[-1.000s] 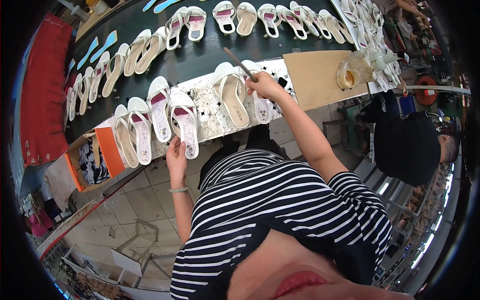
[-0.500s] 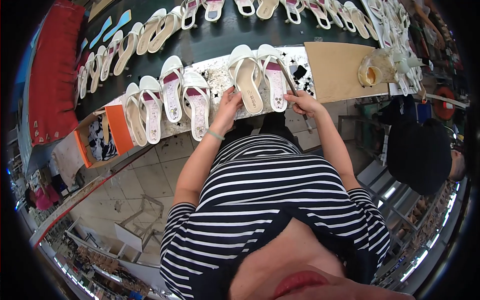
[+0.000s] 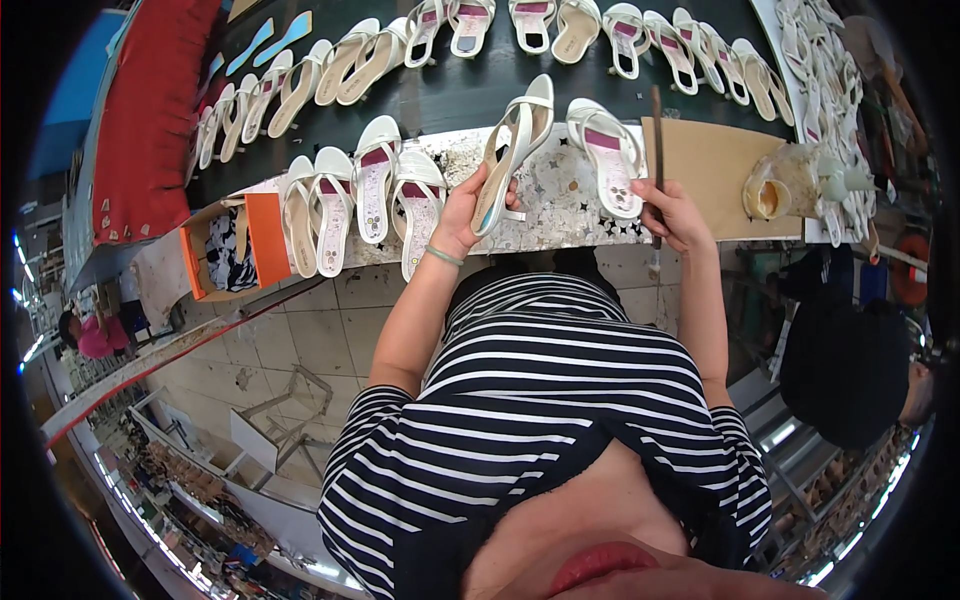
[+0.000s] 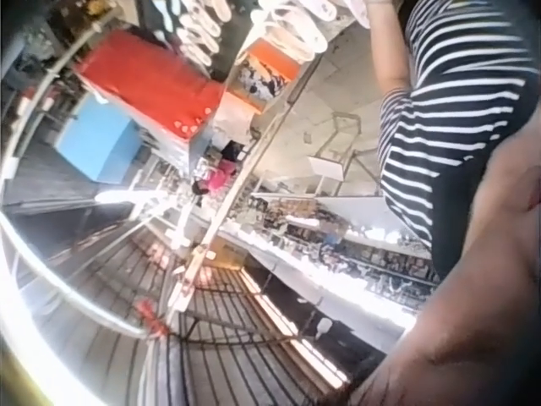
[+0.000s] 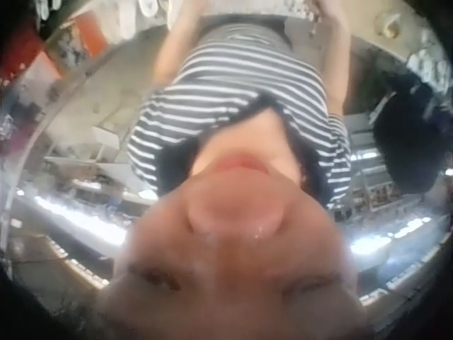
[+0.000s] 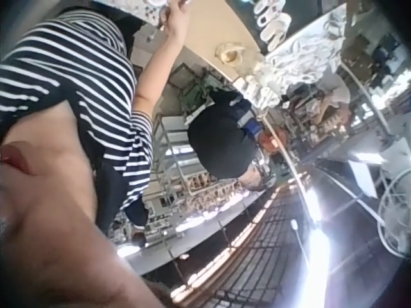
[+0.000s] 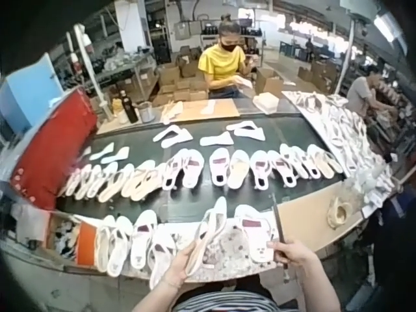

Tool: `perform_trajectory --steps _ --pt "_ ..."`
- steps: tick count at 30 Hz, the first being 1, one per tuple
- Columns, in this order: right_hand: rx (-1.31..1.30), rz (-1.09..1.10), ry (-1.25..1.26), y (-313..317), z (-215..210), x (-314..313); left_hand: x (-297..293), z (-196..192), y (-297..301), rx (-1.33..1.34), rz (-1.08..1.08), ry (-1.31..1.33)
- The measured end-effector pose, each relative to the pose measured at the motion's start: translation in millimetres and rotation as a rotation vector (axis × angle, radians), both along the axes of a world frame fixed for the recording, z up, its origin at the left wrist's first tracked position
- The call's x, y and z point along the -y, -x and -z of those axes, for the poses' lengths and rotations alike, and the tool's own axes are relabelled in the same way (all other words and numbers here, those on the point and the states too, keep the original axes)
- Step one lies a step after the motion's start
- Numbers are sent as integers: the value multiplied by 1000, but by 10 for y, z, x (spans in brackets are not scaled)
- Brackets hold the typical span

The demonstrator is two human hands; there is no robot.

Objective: Applying adhesive or paint to the edges and inner soles of white sandals using a small brush.

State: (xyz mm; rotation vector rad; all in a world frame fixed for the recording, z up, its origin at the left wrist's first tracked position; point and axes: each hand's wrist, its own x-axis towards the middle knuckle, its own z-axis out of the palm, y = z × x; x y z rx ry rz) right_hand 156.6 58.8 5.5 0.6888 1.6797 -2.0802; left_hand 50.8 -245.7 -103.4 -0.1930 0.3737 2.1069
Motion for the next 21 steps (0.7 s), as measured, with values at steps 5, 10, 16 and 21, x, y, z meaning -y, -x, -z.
perform_trajectory --steps 5,10,16,21 --pt "-73 16 -13 29 -315 -242 -214 -339 84 -62 -14 -76" --pt "-120 39 3 -10 -423 -488 -435 -471 157 -95 -3 -109" --pt "-119 96 -19 -96 -513 -742 -714 -530 209 -128 28 -78" --pt "-119 102 -11 -88 -548 -845 -875 -545 230 -114 30 -75"
